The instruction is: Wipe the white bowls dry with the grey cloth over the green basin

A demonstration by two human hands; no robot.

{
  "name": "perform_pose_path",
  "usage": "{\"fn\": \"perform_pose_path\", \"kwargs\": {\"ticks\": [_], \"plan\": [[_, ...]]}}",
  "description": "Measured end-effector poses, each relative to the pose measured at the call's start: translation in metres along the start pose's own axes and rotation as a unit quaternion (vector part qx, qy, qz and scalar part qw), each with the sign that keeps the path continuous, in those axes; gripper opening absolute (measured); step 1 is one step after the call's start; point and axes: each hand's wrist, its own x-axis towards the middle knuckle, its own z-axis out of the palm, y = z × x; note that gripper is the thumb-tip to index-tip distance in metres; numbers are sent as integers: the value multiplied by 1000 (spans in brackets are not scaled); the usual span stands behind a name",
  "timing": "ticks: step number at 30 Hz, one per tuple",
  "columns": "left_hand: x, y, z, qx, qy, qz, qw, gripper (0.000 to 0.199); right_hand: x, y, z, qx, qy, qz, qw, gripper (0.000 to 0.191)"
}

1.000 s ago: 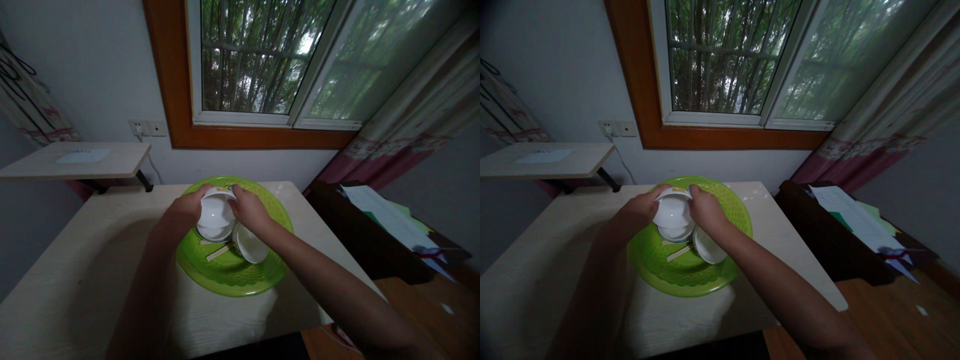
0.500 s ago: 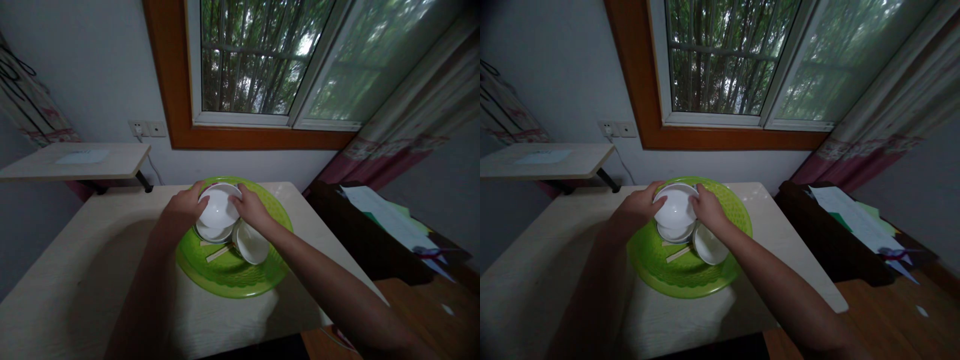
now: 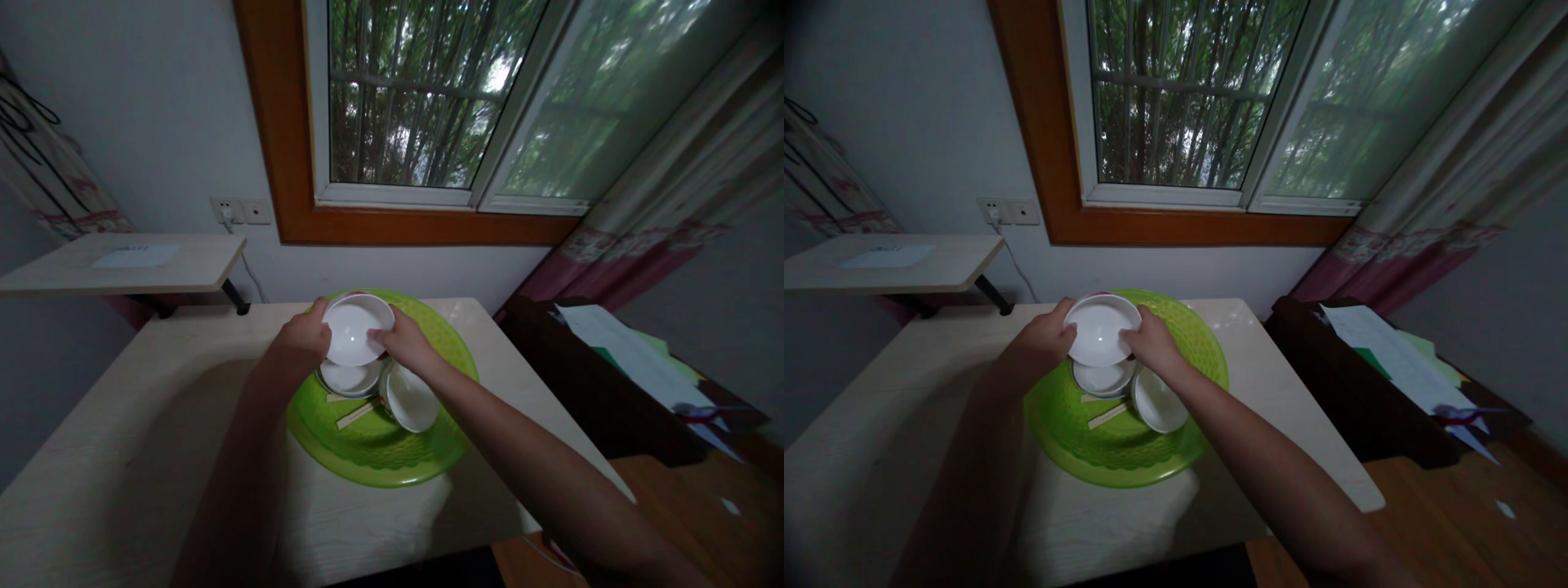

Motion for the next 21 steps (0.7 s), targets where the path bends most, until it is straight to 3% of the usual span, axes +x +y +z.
{"fn": "perform_pose_path", "kwargs": {"ticks": [2,5,8,11,14,17,21], "plan": [[0,-4,3,5,-10,18,1000,42,-2,-2,-2,-123,22,-31,992,32],[1,-11,10,24,-23,46,998,47,-6,-6,-2,-277,34,-76,957,25],[3,-17,17,51,-24,68,996,49,-9,-9,-1,-341,20,-93,935,23],[5,-19,19,61,-21,78,995,50,-8,-10,-2,-336,23,-93,937,22],[7,-15,16,56,17,67,996,51,-2,-6,-6,-237,17,-60,970,23],[8,-7,10,3,71,38,997,47,4,0,-8,-7,-19,19,1000,33],[5,6,7,-71,64,13,995,56,8,7,-1,265,-57,67,960,38]]}}
